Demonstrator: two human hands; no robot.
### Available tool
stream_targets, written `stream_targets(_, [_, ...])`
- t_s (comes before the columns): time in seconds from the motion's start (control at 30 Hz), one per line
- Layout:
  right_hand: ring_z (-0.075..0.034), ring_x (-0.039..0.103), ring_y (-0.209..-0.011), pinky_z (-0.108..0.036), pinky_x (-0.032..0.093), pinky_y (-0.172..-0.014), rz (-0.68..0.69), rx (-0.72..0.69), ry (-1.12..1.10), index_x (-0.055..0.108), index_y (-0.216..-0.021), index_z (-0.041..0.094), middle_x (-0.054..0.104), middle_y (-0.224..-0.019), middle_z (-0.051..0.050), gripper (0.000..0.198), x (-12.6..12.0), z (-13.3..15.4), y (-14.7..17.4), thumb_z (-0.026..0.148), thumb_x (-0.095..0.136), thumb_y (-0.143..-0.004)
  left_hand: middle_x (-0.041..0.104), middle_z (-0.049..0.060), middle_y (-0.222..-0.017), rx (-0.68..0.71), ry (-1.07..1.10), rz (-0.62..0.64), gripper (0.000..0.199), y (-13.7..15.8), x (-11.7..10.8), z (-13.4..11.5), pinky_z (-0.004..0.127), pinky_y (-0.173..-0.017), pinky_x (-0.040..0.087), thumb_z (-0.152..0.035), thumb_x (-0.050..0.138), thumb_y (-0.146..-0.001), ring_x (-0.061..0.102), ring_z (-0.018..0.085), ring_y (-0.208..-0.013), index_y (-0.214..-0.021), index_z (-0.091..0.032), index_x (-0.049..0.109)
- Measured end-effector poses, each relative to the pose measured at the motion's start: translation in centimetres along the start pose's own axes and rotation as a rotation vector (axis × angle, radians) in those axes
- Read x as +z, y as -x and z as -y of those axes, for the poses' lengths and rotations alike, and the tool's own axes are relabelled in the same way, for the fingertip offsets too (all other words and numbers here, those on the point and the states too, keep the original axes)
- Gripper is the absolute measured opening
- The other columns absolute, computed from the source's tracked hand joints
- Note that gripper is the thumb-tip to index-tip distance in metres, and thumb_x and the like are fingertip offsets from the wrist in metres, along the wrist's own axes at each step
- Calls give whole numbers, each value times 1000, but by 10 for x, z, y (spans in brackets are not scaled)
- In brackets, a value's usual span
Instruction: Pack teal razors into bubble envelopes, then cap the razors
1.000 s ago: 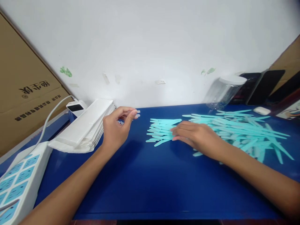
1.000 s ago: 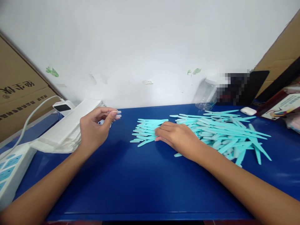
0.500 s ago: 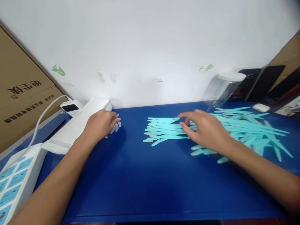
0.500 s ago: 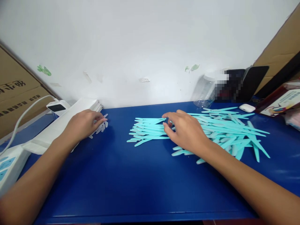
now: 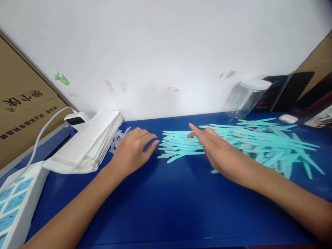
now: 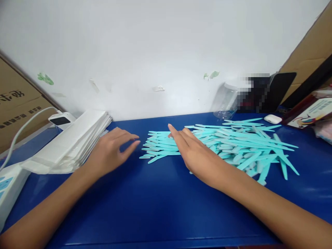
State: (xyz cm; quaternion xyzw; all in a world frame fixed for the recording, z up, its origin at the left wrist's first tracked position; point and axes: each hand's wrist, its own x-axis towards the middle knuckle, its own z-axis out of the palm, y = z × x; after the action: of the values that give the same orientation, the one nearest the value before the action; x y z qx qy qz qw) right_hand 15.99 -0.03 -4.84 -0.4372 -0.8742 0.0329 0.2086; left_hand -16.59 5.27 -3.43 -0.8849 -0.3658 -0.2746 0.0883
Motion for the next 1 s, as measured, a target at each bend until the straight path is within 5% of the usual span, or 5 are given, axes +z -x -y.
stream_targets(0.07, [-36, 66, -135, -49, 64, -94, -10, -29, 9, 14, -178, 25, 64, -154, -21, 84, 3, 2, -1, 6, 43, -101, 81, 8, -99, 89, 154, -50, 16, 0, 5, -22, 38, -82, 55, -27, 66, -105, 71, 24, -87, -116, -19, 74])
stream_targets(0.2, [-29, 76, -99, -42, 61, -85, -118, -124, 66, 68, -137, 20, 80, -109, -15, 33, -1, 9, -10, 26, 46, -113, 80, 7, -98, 110, 314, -132, 30, 0, 5, -49, 36, -83, 56, -26, 74, -101, 70, 21, -84, -129, -17, 68])
stream_targets(0.37, [-18, 65, -68, -32, 48, -66, -93, -191, 5, 73, -97, 20, 71, -77, -5, 36, -3, 21, -15, 39, 49, -115, 79, 4, -94, 89, 422, -123, 16, 1, 2, -56, 30, -80, 55, -21, 73, -102, 69, 17, -82, -118, -18, 71])
stream_targets(0.73, [-19, 67, -74, -33, 48, -66, -46, -97, -90, 69, -112, 17, 74, -88, -6, 24, -2, 5, -17, 28, 48, -115, 74, -1, -82, -106, 385, -43, 17, -5, -12, -30, 25, -70, 49, -27, 64, -108, 66, 13, -74, -95, -20, 72])
stream_targets(1.0, [-28, 65, -99, -45, 52, -88, -120, -136, -34, 75, -109, 19, 76, -107, -13, 25, 14, -25, -27, 27, 52, -113, 77, 7, -98, -247, -166, 226, 32, -5, -32, 33, 37, -78, 48, -38, 53, -108, 71, 27, -94, -95, -21, 76])
